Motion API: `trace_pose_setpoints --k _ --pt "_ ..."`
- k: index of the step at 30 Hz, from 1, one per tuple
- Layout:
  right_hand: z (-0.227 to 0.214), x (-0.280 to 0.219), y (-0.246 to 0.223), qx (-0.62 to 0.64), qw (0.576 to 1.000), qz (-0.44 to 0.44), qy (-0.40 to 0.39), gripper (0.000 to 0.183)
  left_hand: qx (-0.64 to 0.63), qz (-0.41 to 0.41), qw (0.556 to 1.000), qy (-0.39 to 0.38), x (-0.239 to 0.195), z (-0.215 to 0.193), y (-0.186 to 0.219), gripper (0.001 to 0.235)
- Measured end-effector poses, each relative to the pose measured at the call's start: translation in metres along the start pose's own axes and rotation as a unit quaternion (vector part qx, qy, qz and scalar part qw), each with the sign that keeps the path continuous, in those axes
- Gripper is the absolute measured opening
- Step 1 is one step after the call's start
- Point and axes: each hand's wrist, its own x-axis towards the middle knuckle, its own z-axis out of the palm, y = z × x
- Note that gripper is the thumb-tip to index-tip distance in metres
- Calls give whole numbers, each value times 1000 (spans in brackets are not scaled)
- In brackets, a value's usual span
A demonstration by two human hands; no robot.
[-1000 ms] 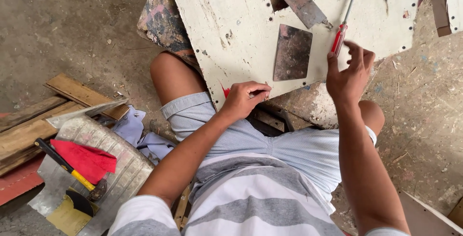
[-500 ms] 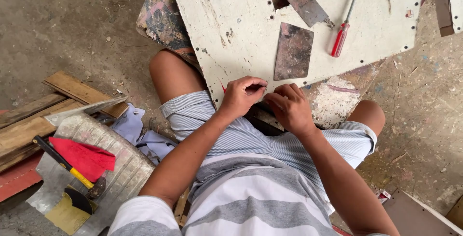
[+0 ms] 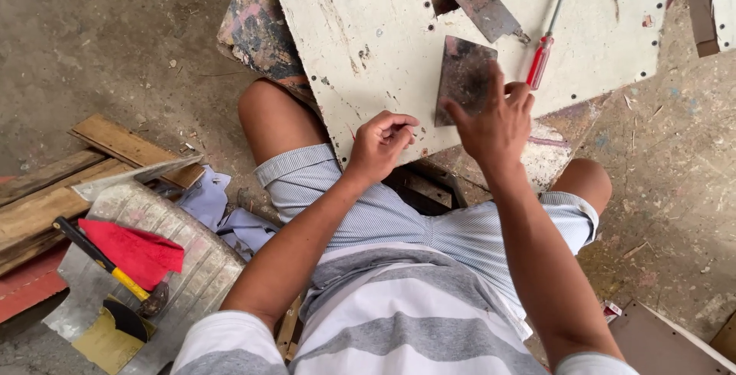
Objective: Finishing the edges of a large letter 'G' cutout by scraping and cleaning with a putty knife and screwdriver.
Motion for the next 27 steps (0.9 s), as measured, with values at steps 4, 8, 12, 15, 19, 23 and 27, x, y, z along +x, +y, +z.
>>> trace_pose_setpoints --k 4,8,12,15,19,23,27 --pt "4 6 -2 31 999 22 -31 94 -53 -30 998 18 1 -8 -7 21" --pt "-13 1 0 130 986 35 -100 110 -23 -11 999 24 4 -16 -4 23" --pt "-19 -6 -3 162 973 23 -161 115 48 64 995 60 17 -25 6 19" --pt "-29 -8 -14 199 961 9 -192 114 154 132 974 96 34 -38 -5 17" --pt "-20 -17 -25 200 953 -13 -225 108 231 193 944 138 51 -51 -2 15" --pt "1 -21 -16 134 973 -76 -172 99 240 190 940 149 51 -51 -6 14" --pt "28 -23 3 43 983 -117 -135 99 235 188 943 145 52 -52 -4 15"
